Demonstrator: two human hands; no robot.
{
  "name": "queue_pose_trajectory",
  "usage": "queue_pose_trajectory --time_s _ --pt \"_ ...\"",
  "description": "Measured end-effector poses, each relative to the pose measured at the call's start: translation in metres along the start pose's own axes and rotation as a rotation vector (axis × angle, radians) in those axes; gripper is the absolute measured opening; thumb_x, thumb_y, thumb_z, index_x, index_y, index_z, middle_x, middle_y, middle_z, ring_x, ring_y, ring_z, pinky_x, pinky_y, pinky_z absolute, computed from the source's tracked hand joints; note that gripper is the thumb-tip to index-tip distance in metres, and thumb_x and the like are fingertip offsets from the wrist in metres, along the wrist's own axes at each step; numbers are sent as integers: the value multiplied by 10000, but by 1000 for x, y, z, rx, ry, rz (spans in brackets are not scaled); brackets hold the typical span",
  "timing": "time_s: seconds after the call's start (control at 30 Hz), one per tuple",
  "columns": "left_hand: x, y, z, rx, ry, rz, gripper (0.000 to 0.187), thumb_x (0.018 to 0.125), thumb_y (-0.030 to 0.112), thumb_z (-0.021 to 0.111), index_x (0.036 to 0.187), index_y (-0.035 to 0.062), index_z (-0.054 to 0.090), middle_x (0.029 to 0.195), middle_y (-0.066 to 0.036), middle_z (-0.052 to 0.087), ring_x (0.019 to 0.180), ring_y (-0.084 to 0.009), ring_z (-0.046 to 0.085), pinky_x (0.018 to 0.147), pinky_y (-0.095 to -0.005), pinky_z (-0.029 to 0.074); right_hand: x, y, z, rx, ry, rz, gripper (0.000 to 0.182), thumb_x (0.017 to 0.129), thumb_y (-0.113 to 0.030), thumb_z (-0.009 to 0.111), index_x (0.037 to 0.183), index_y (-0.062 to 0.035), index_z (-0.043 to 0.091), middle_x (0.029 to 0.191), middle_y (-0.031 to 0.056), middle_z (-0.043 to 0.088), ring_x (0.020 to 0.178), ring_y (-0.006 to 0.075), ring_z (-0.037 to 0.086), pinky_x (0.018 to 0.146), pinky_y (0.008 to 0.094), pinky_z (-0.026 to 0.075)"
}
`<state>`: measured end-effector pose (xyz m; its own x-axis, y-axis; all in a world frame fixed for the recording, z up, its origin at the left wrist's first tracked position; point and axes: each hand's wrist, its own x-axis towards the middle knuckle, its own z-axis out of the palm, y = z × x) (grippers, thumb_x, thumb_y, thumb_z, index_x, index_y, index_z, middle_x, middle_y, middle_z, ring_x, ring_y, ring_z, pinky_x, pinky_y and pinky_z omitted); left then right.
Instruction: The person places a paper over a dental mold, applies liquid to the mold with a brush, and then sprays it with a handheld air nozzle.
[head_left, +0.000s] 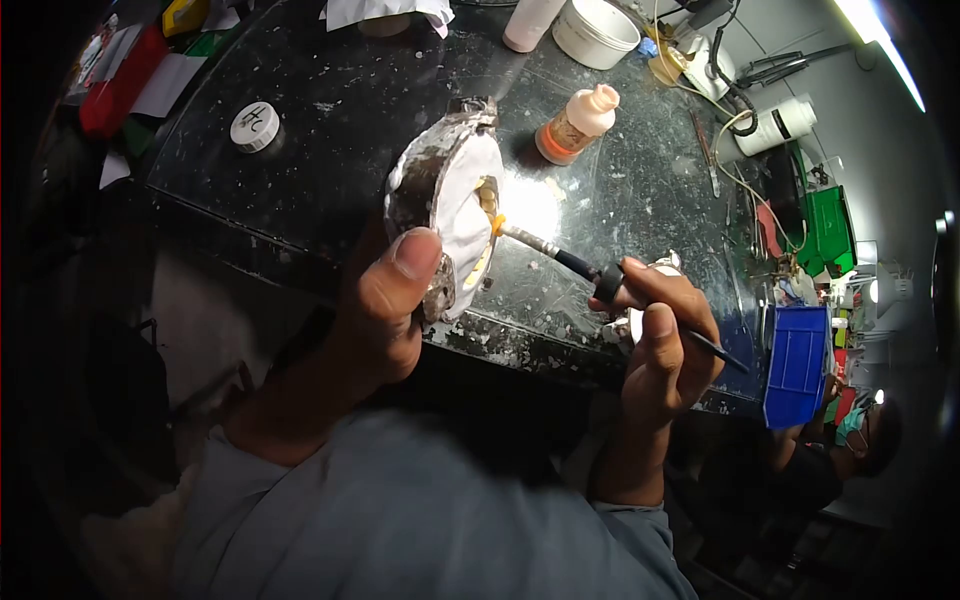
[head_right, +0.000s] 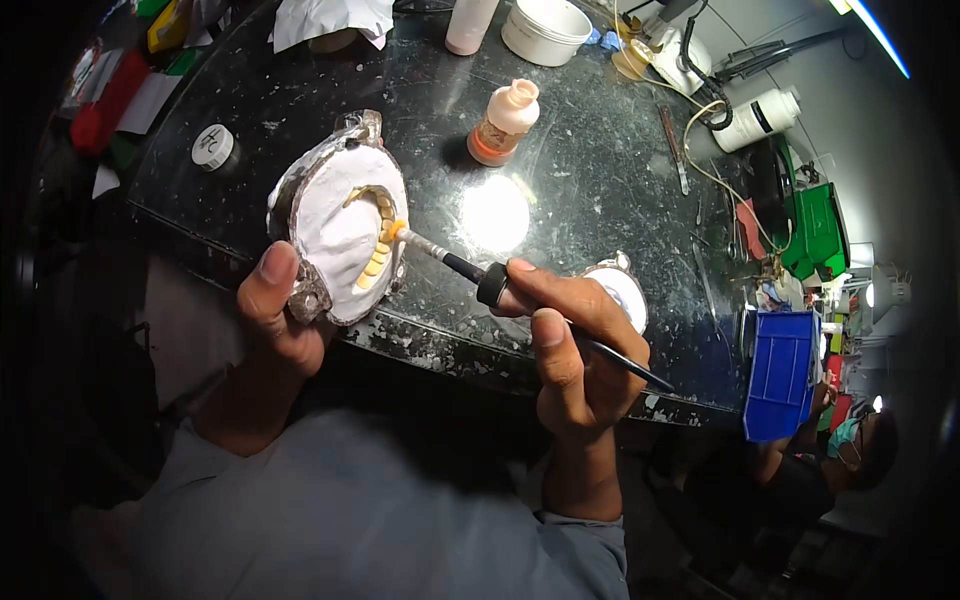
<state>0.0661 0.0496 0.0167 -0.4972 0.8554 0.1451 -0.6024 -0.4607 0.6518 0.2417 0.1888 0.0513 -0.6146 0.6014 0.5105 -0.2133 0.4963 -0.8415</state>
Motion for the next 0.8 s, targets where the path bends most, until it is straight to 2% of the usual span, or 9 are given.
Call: queue_pose_trajectory --time_s 0.07,0.23,0.33,0.4,0.5,0.67,0.8 --pt "2 4 4 96 41 -11 719 949 388 593 1511 -2 372 1420 -124 523 1318 -229 499 1118 -386 392 -3 2 -1 0 -16 -5 285 956 -93 591 1131 113 683 948 202 731 824 220 708 786 304 549" --pt "4 2 10 75 136 -9 848 881 385 692 1552 43 304 1433 -120 487 1320 -232 477 1119 -401 385 -6 1 0 -14 -34 -57 280 951 -76 593 1126 125 679 960 212 732 821 228 715 803 310 556" --pt "8 -12 -9 42 43 40 870 870 382 709 1556 44 293 1435 -121 483 1327 -232 469 1119 -406 388 -8 1 1 12 -19 -32 280 960 -72 591 1130 134 674 959 219 736 835 236 719 812 311 559" --pt "8 -12 -9 11 23 42 866 871 381 709 1554 43 297 1437 -122 483 1326 -232 471 1120 -405 387 -9 1 4 -94 6 -38 374 1020 -198 532 1113 144 650 898 238 723 750 275 717 774 368 573" --pt "7 -9 -8 -11 1 37 859 873 384 706 1550 38 305 1439 -125 486 1328 -236 473 1125 -405 385 -11 -1 9 -83 39 20 380 1030 -217 540 1116 136 654 900 245 733 763 290 729 804 379 565" --pt "5 3 8 45 72 -28 846 876 388 692 1541 24 316 1434 -133 491 1338 -245 473 1136 -415 381 -17 -3 8 -147 24 11 374 1018 -216 568 1124 131 657 901 247 735 776 281 732 829 374 556" --pt "5 3 9 62 51 -4 830 880 365 677 1541 19 311 1454 -149 478 1357 -255 464 1148 -425 374 -20 -9 8 -198 27 -15 379 998 -231 603 1100 127 674 897 241 736 810 262 727 844 362 550"
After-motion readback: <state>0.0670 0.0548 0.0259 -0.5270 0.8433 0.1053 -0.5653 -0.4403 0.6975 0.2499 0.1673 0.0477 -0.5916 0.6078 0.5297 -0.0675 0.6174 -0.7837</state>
